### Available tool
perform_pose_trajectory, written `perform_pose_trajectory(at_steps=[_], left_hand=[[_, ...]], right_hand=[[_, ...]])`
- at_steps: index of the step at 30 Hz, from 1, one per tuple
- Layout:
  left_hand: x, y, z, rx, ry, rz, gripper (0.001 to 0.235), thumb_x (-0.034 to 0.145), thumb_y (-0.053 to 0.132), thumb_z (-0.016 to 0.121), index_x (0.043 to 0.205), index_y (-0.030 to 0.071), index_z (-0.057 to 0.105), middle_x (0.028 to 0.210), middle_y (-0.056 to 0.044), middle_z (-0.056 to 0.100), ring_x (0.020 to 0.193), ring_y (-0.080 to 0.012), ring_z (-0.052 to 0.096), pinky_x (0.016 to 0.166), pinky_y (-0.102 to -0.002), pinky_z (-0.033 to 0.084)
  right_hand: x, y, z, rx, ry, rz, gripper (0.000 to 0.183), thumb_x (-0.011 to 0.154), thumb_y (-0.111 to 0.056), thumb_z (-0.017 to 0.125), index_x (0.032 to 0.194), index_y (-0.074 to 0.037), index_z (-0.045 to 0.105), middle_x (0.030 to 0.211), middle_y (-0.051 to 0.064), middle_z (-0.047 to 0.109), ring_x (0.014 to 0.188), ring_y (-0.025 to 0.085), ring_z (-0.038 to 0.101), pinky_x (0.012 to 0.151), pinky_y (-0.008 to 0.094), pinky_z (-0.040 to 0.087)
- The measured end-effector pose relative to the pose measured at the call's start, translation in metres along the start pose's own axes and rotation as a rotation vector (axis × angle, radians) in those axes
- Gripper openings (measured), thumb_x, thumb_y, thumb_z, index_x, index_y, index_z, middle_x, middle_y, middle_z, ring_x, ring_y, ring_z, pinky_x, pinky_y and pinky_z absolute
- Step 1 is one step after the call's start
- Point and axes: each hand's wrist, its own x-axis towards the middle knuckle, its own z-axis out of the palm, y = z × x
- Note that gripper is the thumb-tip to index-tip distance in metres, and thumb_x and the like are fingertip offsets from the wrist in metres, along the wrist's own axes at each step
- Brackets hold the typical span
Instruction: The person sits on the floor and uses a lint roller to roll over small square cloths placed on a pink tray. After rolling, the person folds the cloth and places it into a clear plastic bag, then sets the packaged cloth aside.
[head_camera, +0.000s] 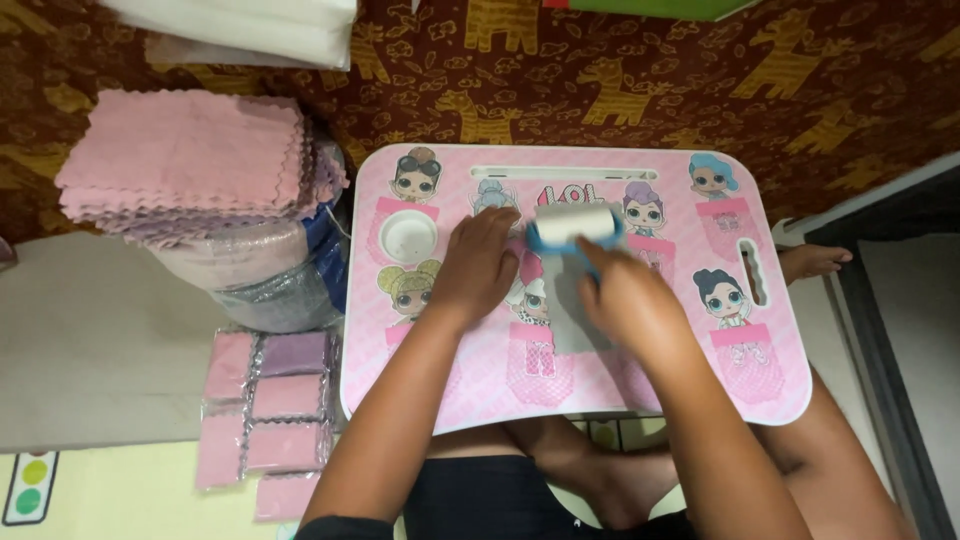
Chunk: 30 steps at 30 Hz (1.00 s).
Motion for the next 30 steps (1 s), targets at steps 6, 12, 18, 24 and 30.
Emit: perform_pose_trajectory(at_steps=[6, 12, 18, 24, 30], left_hand=[[0.001, 0.013, -0.008, 0.009, -0.060, 0.004, 0.053, 0.097, 0.022, 0.043, 0.147, 0.005, 0.045, 0.153, -0.012, 0.048, 0.149, -0.0300, 0.032, 0.122, -0.056, 0.013], [-0.002, 0.023, -0.002, 0.264, -0.149, 0.078, 0.077, 0.092, 0.068, 0.047, 0.152, 0.019, 0.041, 0.163, -0.008, 0.032, 0.153, -0.0336, 0.020, 0.119, -0.067, 0.007], [0.000, 0.039, -0.016, 0.328, -0.281, 0.012, 0.080, 0.090, 0.065, 0.055, 0.154, 0.019, 0.042, 0.164, -0.015, 0.032, 0.154, -0.0379, 0.023, 0.120, -0.070, 0.011], [0.000, 0.037, -0.014, 0.316, -0.250, 0.004, 0.079, 0.089, 0.063, 0.059, 0.153, 0.021, 0.043, 0.161, -0.014, 0.036, 0.153, -0.0374, 0.025, 0.120, -0.069, 0.013], [0.001, 0.039, -0.017, 0.334, -0.283, -0.005, 0.078, 0.089, 0.064, 0.056, 0.153, 0.022, 0.043, 0.162, -0.013, 0.036, 0.154, -0.0354, 0.025, 0.120, -0.068, 0.013]], right_hand=[[-0.105, 0.017, 0.018, 0.038, -0.071, 0.088, 0.069, 0.088, -0.024, 0.053, 0.156, -0.030, 0.040, 0.115, 0.013, 0.065, 0.089, 0.046, 0.067, 0.070, 0.059, 0.053], [-0.134, 0.034, 0.018, 0.221, 0.246, 0.070, 0.053, 0.090, -0.027, 0.059, 0.141, -0.017, 0.049, 0.130, 0.013, 0.068, 0.110, 0.041, 0.067, 0.081, 0.049, 0.054], [-0.052, 0.039, 0.017, 0.145, 0.127, 0.150, 0.039, 0.094, -0.024, 0.052, 0.132, -0.014, 0.054, 0.114, 0.023, 0.072, 0.105, 0.046, 0.070, 0.090, 0.060, 0.057], [0.022, 0.051, 0.002, 0.163, 0.139, 0.094, 0.039, 0.095, -0.022, 0.051, 0.134, -0.015, 0.052, 0.115, 0.017, 0.071, 0.106, 0.041, 0.071, 0.089, 0.056, 0.057], [-0.060, 0.042, -0.012, 0.190, 0.028, 0.107, 0.044, 0.096, -0.026, 0.049, 0.138, -0.015, 0.055, 0.119, 0.024, 0.069, 0.113, 0.047, 0.066, 0.093, 0.061, 0.054]])
